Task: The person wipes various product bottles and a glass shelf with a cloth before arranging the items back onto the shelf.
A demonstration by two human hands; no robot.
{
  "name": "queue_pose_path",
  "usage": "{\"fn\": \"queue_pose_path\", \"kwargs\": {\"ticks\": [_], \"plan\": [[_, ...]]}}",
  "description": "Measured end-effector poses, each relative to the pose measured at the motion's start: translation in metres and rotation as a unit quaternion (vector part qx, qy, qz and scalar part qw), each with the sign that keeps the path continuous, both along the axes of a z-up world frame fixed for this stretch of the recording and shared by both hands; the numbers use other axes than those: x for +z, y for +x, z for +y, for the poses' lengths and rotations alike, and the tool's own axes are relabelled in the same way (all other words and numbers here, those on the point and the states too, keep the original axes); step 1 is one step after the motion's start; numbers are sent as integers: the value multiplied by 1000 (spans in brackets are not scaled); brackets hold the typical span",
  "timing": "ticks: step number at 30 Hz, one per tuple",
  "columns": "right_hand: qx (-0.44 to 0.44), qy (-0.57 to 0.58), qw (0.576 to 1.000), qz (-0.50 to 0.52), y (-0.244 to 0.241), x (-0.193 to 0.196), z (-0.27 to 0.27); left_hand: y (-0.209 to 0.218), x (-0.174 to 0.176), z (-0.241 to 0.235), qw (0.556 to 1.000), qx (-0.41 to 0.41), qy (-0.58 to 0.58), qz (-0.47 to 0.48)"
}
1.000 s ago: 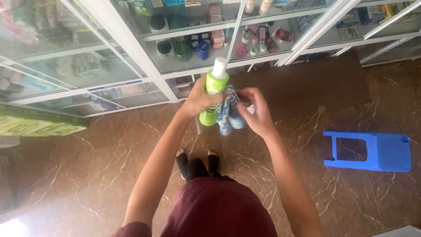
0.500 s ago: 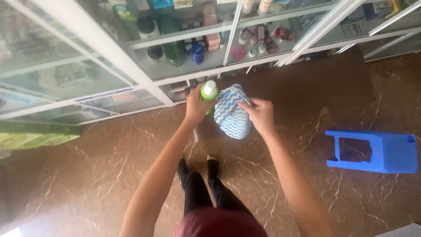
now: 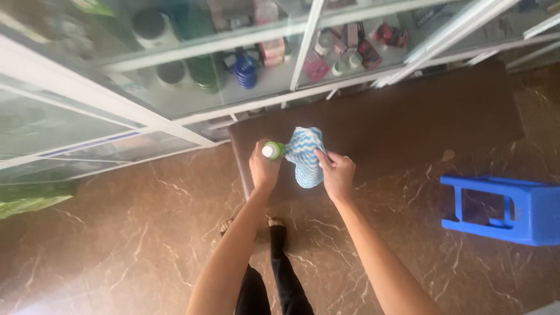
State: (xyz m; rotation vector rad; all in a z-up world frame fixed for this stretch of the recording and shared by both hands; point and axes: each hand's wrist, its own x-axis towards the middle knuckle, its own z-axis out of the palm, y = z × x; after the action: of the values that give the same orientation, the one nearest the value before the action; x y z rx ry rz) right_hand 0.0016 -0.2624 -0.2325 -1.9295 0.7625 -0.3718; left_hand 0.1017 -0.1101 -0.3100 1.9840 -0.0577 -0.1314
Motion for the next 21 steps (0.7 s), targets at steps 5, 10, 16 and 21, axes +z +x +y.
{"fn": "queue_pose_path", "kwargs": {"ticks": [5,10,16,21], "plan": [[10,18,1000,2,7,-12,-6,-8,-53,7,998,-42,32,-21],[28,-14,999,43,6,-9,-6,-17,-74,16,997,-35,71,19],[49,-8,999,-2,6,-2,-2,-6,-34,28,991,-97,93,21],[126,-136,981,65,13,24,-11,8,21,13,975,-171,92,-111]]}}
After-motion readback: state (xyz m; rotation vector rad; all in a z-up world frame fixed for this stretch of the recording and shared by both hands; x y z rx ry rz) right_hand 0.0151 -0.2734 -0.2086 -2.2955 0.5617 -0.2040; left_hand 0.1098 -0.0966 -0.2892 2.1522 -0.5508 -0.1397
